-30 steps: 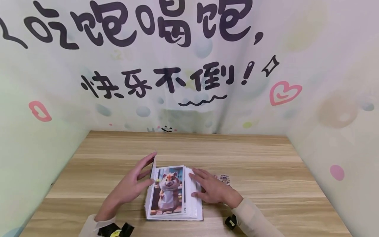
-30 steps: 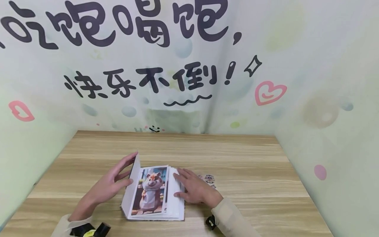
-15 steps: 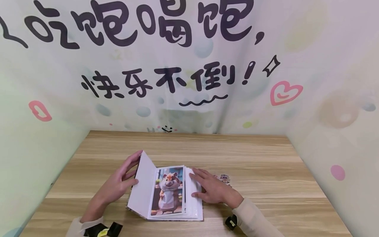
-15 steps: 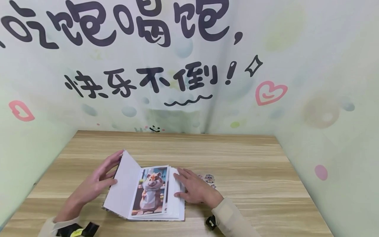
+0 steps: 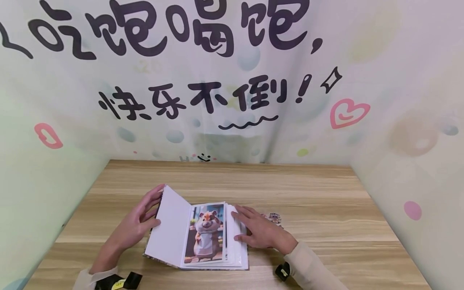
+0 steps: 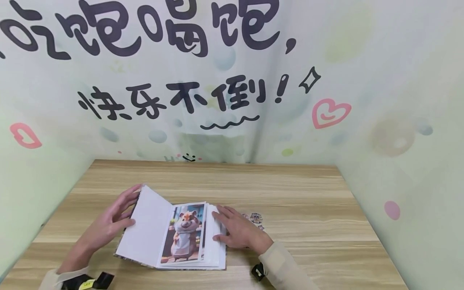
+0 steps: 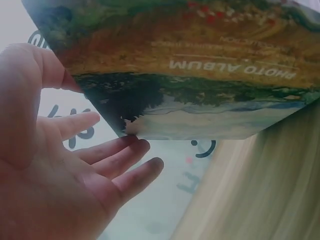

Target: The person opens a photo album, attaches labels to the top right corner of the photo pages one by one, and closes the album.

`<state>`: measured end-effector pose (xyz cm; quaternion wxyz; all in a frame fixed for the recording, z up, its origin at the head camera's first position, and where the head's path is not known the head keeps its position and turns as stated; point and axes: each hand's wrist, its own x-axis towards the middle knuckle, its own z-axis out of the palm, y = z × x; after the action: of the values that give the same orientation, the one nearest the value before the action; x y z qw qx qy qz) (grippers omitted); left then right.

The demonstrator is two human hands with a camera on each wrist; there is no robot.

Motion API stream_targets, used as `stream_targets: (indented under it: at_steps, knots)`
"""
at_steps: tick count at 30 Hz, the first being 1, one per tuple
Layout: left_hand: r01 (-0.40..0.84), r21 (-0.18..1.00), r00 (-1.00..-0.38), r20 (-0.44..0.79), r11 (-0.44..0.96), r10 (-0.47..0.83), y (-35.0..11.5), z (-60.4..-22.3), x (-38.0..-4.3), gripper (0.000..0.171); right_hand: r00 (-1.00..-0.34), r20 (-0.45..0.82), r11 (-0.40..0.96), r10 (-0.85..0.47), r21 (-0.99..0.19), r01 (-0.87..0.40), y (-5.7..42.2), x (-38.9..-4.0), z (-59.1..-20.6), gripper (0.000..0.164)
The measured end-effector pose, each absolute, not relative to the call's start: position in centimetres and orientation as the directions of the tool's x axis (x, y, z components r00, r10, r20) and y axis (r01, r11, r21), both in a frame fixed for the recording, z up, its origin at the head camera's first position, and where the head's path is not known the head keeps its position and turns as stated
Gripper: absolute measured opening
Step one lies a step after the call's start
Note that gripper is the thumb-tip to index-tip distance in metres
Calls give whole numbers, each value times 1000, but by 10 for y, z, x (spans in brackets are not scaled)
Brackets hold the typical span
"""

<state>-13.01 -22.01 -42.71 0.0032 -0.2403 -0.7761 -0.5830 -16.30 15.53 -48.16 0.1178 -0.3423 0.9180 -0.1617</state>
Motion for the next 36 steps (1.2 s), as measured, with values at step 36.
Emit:
stream_targets:
  at_steps: [36]
  knots:
    - [265,901,-958,207,344,198,-251,-452,-133,68,-745,-114,719,-657,-390,-575,155,-163,-479,72]
